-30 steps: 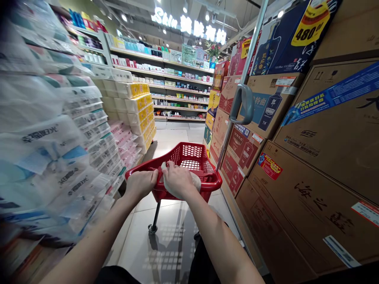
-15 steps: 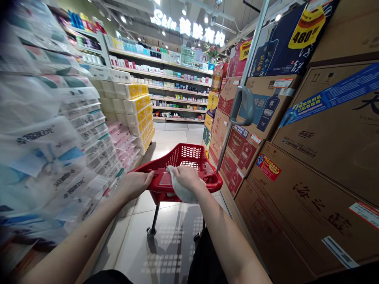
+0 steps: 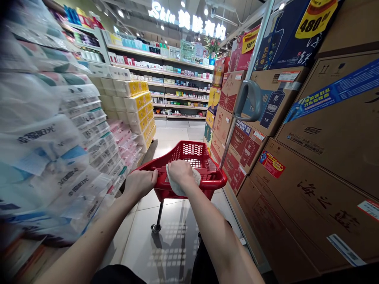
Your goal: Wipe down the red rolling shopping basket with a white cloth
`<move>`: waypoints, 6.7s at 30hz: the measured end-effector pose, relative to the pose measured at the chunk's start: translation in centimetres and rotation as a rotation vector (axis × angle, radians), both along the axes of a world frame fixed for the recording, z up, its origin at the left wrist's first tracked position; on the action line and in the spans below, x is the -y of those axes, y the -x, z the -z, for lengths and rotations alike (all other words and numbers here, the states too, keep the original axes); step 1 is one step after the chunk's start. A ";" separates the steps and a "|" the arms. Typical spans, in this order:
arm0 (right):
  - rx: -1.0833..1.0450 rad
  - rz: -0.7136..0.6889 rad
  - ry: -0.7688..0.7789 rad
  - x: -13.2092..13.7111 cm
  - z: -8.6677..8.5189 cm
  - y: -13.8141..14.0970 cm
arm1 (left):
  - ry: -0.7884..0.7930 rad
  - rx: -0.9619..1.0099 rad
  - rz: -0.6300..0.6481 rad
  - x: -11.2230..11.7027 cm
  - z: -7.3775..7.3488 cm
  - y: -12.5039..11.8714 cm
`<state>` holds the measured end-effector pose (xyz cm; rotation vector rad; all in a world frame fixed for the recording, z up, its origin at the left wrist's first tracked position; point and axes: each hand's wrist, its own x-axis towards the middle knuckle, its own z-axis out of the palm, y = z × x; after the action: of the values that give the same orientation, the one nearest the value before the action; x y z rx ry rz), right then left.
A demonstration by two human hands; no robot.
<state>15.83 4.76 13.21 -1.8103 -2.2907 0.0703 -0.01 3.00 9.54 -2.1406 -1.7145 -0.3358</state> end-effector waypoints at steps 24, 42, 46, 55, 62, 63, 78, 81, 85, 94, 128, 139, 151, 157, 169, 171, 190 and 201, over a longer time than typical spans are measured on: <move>-0.060 0.149 -0.214 2.3 0.8 -1.0 | 0.023 0.068 -0.048 0.5 -0.4 -0.4; -0.119 0.017 -0.129 1.3 1.2 -4.2 | 0.005 0.022 0.009 0.4 0.0 -1.0; -0.140 0.068 -0.272 2.2 1.4 -4.1 | -0.006 0.026 0.011 0.3 0.1 -1.4; -0.022 -0.128 -0.350 4.7 1.9 -1.0 | -0.098 -0.020 0.021 -0.1 0.4 -1.4; -0.080 -0.126 0.127 -0.5 0.0 -1.7 | -0.099 0.032 -0.018 0.7 0.2 -2.0; -0.090 -0.117 0.147 -0.9 -0.1 -2.1 | -0.092 0.033 -0.019 0.7 0.2 -2.0; -0.002 0.231 -0.171 4.9 3.2 -9.0 | -0.046 0.025 -0.056 0.0 0.3 -1.3; 0.009 0.254 -0.387 6.2 4.5 -8.1 | -0.039 0.023 -0.062 0.0 0.2 -1.5; -0.039 0.311 -0.523 6.3 5.4 -6.2 | -0.028 0.017 -0.053 0.0 0.0 -1.6; -0.074 0.177 -0.668 6.1 7.0 0.1 | -0.061 -0.045 -0.021 -0.2 0.2 -2.1; -0.031 0.337 -0.223 3.8 3.0 -8.2 | -0.075 0.007 -0.077 -0.1 0.0 -1.8; -0.083 0.118 0.159 0.7 1.2 -10.3 | -0.064 -0.011 -0.071 -0.1 0.1 -1.3; -0.088 0.287 -0.271 3.5 2.9 -6.5 | -0.046 0.002 -0.064 -0.3 0.1 -1.5; 0.005 0.112 -0.057 1.5 1.6 -6.4 | -0.044 0.036 -0.062 -0.3 0.2 -1.7; -0.304 0.033 0.008 -1.9 1.0 -6.5 | -0.083 0.029 -0.068 -0.5 0.3 -1.7; -0.451 -0.017 -0.117 -1.1 1.0 -6.9 | -0.088 0.024 -0.082 -0.6 0.4 -1.6; 0.007 -0.073 -0.068 -0.9 0.8 -4.7 | -0.068 0.055 -0.079 -0.2 0.5 -3.1; -0.038 0.033 -0.326 1.2 1.5 -3.2 | -0.081 0.053 -0.070 -0.1 0.8 -2.2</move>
<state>19.06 3.54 11.74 -1.6625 -2.0992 -0.2571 2.15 3.10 8.73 -2.0260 -1.7693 -0.4378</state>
